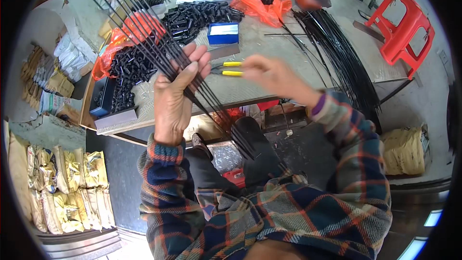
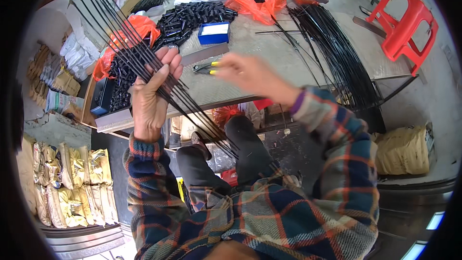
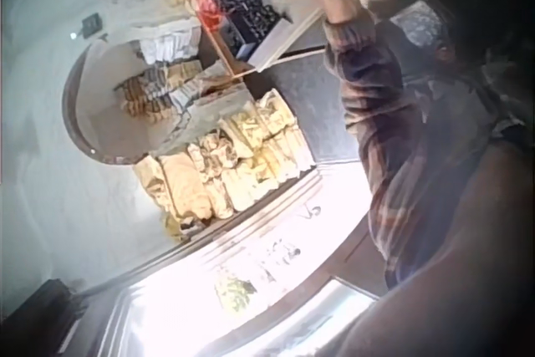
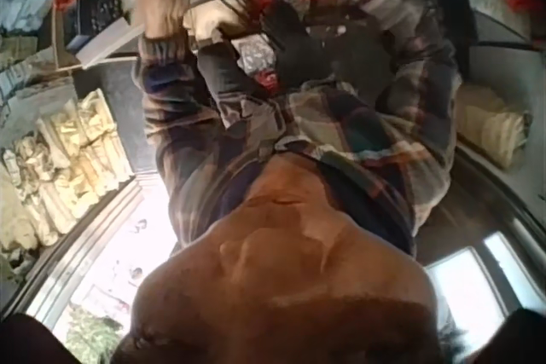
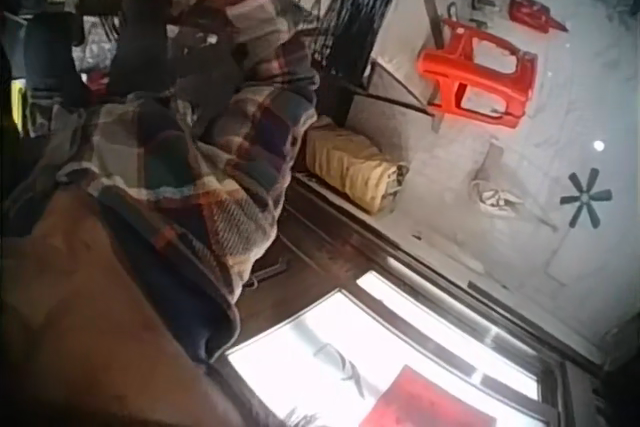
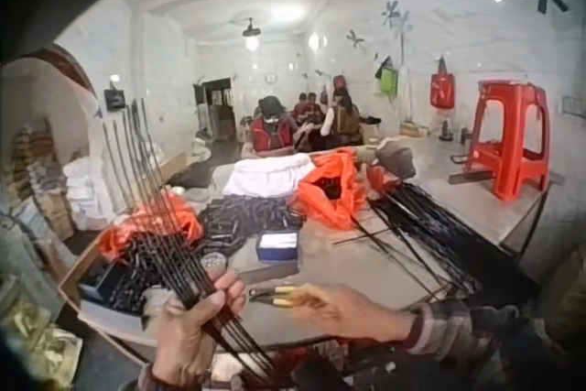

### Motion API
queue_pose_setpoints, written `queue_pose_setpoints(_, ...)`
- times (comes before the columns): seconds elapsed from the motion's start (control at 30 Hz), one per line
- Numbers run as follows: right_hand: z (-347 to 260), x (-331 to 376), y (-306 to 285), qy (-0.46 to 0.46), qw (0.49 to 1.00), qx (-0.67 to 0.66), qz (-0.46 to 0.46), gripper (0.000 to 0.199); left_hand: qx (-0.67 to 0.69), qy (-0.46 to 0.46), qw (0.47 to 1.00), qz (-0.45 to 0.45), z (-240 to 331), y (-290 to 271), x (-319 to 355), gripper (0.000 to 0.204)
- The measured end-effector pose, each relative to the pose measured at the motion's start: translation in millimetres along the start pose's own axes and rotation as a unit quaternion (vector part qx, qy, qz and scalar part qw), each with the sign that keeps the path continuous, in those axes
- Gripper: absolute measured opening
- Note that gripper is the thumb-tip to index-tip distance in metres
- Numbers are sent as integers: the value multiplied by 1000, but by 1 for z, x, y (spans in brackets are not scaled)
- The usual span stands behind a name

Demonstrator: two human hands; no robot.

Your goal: Assembling bundles of black cables and securing them with plastic components using a hand tool.

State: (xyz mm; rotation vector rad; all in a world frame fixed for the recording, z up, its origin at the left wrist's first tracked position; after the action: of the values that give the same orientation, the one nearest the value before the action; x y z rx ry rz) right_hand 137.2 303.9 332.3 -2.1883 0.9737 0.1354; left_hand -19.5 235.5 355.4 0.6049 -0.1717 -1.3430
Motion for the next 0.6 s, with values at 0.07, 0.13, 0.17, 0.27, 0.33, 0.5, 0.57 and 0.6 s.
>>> queue_pose_setpoints(0.07,-26,-12,58,-78,982,-168,-44,28,11,-2,1000,2,-8,8,-2,40)
queue_pose_setpoints(0.13,-57,-20,86,-32,927,-362,-96,27,-18,21,999,18,4,11,4,33)
queue_pose_setpoints(0.17,-46,-17,98,78,900,-408,-133,26,-22,24,999,27,9,1,4,33)
queue_pose_setpoints(0.27,-53,-21,84,33,907,-399,-131,22,-497,-19,862,-96,31,-23,17,36)
queue_pose_setpoints(0.33,-56,-16,78,56,906,-388,-160,22,-504,24,863,32,56,-50,35,28)
queue_pose_setpoints(0.5,-87,13,121,120,814,-462,-332,23,-402,148,900,77,55,-40,41,32)
queue_pose_setpoints(0.57,-85,16,123,123,802,-476,-339,23,-310,100,945,35,39,-41,38,24)
queue_pose_setpoints(0.6,-84,18,122,126,791,-490,-345,23,-287,98,953,22,35,-36,36,22)
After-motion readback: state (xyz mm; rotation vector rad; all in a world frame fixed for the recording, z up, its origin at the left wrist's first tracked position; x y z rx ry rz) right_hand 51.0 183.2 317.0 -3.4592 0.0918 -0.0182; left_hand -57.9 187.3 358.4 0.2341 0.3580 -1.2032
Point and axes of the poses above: each hand's wrist, its own x-axis away from the middle knuckle, its own y-axis out of the palm, z = x × y, the point moved 9 cm from there along -x, towards the middle knuckle
